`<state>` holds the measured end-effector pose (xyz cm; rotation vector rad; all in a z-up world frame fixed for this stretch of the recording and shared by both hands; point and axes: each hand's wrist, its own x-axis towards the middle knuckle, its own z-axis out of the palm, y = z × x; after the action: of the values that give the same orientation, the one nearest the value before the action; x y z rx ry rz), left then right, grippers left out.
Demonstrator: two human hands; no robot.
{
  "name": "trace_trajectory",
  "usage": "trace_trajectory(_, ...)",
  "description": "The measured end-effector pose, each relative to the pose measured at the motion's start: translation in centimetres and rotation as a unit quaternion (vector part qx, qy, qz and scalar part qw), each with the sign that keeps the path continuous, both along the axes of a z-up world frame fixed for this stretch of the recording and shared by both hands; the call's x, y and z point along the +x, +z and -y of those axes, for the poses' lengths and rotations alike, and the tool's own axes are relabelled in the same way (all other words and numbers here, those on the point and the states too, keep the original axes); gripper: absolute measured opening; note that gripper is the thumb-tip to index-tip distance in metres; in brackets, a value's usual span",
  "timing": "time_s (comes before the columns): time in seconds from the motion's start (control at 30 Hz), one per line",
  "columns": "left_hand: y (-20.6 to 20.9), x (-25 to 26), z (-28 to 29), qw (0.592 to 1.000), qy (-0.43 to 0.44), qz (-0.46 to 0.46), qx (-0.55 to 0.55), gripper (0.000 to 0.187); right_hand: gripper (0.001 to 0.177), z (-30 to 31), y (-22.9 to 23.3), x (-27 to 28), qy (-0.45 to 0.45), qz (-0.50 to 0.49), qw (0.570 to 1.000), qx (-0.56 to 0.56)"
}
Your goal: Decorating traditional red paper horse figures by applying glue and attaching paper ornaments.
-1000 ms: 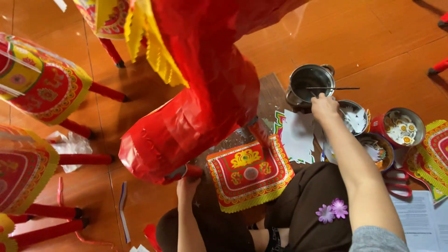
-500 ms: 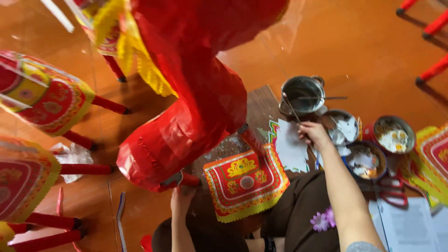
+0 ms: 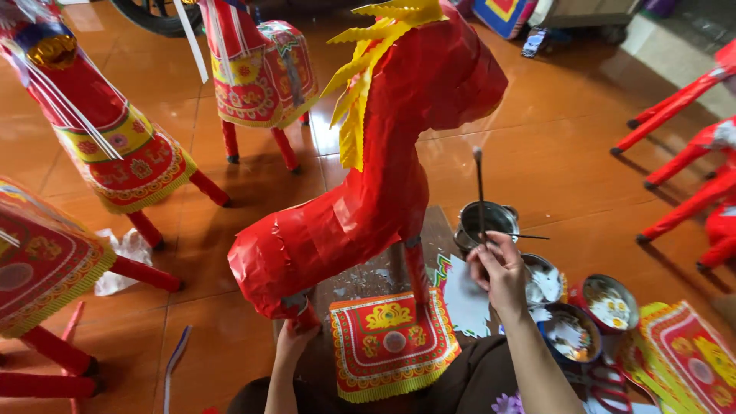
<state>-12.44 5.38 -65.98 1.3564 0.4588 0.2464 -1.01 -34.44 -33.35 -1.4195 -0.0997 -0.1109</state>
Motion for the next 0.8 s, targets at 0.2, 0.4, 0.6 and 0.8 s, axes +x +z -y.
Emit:
trace_trajectory(0.2,2.8,-0.6,0.5,0.982,0.008,-0.104,0.160,0.048,0.027,-5.3,10.8,-5.6,-0.009,0.038,0.991,-0.126)
trace_trajectory(0.4,3.0,-0.4,0.5,0.951,0.005,-0.163,0.261,0.057,0.028,-7.7,10.5,-5.4,0.016,0.153,0.983,-0.096)
trace_trajectory(0.6,2.8,-0.5,0.7,0.935,-0.015,-0.127,0.332,0.043,0.027,-7.8,10.4,-4.7,-0.018,0.144,0.987,-0.070)
trace_trajectory(0.8,4.6,-0.7,0.8,0.942,-0.038,-0.140,0.302,0.051,0.027,-8.9,10.0,-4.7,-0.006,0.150,0.982,-0.110)
